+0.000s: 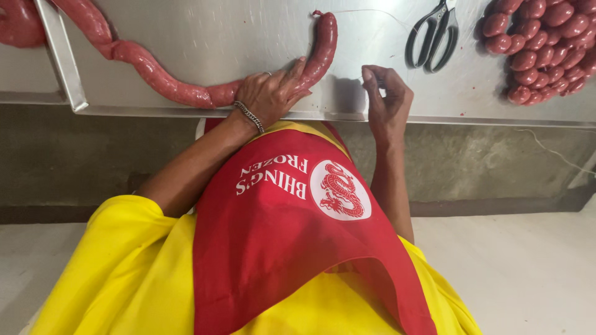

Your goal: The person ties long sausage casings into individual links using white string, occasionally using shears to trim the string, and then gathers and stacks the completed links on a metal tray.

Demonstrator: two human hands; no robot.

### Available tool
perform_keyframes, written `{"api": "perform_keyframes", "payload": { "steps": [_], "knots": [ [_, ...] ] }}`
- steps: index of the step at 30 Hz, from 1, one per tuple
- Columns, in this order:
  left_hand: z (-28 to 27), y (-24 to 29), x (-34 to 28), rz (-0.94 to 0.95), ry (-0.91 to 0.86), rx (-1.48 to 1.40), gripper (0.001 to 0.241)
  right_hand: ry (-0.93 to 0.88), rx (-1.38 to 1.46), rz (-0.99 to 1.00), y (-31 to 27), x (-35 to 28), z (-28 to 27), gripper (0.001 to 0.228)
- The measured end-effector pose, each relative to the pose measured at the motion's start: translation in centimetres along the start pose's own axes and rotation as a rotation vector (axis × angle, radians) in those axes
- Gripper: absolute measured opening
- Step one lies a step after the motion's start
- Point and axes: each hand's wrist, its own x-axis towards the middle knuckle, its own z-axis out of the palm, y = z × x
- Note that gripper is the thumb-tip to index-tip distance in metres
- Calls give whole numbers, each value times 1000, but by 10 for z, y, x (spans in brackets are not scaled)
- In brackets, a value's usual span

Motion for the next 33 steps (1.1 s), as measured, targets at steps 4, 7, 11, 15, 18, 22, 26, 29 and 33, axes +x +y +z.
{"api": "perform_keyframes", "payload": {
  "steps": [4,7,11,15,18,22,26,29,33],
  "knots": [
    [5,-3,0,-75,-2,19,67,-56,-41,-262,-1,1,16,19],
    [6,-4,-2,-79,29,43,63,-81,28,-315,3,7,33,16],
    [6,-2,0,-128,11,6,58,-56,-2,-319,1,13,43,15],
    [3,1,0,-140,30,19,52,-32,-28,-424,-3,22,44,13],
    [1,1,-1,-102,57,38,53,-100,-83,-439,-5,27,46,13],
    [2,2,-3,-129,64,19,52,-78,-74,-426,-3,28,45,13],
    [2,0,2,-114,48,18,50,-74,-58,-411,-1,34,45,15],
    [1,0,-2,-112,54,19,50,-64,-56,-444,-2,36,44,16],
    [0,-1,0,-112,53,-1,47,-109,-61,-424,-6,44,49,16]
  ]
}}
